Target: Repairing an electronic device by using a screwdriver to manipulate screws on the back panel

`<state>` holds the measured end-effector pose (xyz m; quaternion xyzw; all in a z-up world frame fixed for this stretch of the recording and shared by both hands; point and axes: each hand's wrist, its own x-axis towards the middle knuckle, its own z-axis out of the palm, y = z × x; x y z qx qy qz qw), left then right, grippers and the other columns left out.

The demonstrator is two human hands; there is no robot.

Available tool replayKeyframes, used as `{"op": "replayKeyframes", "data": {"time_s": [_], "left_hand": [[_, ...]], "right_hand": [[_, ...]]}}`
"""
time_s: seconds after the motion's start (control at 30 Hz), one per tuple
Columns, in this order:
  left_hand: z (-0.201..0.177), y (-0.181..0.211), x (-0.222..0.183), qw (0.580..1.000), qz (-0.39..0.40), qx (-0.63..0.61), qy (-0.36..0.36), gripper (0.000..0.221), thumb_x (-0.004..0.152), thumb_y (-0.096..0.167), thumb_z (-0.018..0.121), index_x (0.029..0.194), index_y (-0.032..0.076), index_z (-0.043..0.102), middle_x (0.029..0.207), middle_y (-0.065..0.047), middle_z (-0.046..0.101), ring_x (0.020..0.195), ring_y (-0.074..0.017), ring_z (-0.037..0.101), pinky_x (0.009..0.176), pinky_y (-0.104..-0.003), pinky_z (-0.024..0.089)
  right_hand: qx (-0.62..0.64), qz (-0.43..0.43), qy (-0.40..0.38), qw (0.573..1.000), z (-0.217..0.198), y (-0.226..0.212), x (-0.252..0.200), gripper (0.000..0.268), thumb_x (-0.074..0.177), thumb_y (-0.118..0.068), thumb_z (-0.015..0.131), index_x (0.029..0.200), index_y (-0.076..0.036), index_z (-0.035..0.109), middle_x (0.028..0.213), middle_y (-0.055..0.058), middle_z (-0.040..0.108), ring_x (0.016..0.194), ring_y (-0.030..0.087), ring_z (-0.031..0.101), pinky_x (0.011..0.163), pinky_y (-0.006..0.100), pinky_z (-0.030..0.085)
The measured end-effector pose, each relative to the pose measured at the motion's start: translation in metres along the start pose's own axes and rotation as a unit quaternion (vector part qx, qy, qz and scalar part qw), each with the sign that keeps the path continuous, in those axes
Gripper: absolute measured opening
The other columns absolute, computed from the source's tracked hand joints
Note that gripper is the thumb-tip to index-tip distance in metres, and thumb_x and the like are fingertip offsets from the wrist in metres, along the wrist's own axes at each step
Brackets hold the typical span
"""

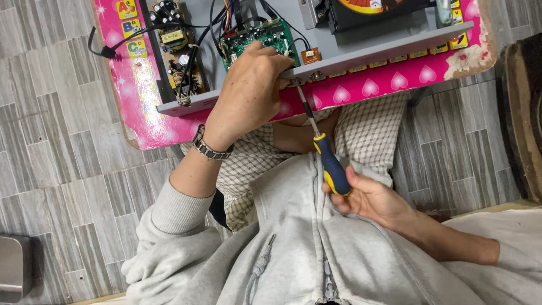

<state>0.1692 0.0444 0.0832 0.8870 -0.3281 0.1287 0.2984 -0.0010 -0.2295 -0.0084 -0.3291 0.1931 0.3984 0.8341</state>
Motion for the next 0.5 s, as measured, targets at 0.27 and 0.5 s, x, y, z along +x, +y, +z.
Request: {"op": "replayKeyframes", "data": {"time_s": [0.27, 0.5], "left_hand": [[0.002, -0.001, 0.000, 1.000, -0.006, 0.016, -0.007, 0.021, 0.070, -0.008, 0.072, 0.091, -0.002, 0.075, 0.074, -0.009, 0.063, 0.067, -0.0217, 0.047, 0.066, -0.031, 0.044], [0.000, 0.000, 0.000, 1.000, -0.009, 0.000, -0.003, 0.022, 0.068, -0.009, 0.069, 0.088, -0.002, 0.074, 0.076, -0.011, 0.064, 0.069, -0.0254, 0.050, 0.067, -0.034, 0.046]], "right_hand": [[-0.016, -0.030, -0.001, 0.999, 0.024, -0.012, -0.007, 0.058, 0.096, -0.005, 0.049, 0.151, 0.002, 0.033, 0.118, 0.018, 0.056, 0.101, 0.020, 0.062, 0.089, 0.028, 0.055], [-0.086, -0.024, 0.056, 0.994, 0.006, -0.009, -0.002, 0.047, 0.108, -0.034, 0.029, 0.126, 0.006, 0.048, 0.100, 0.017, 0.062, 0.065, 0.014, 0.060, 0.055, 0.025, 0.056]]}}
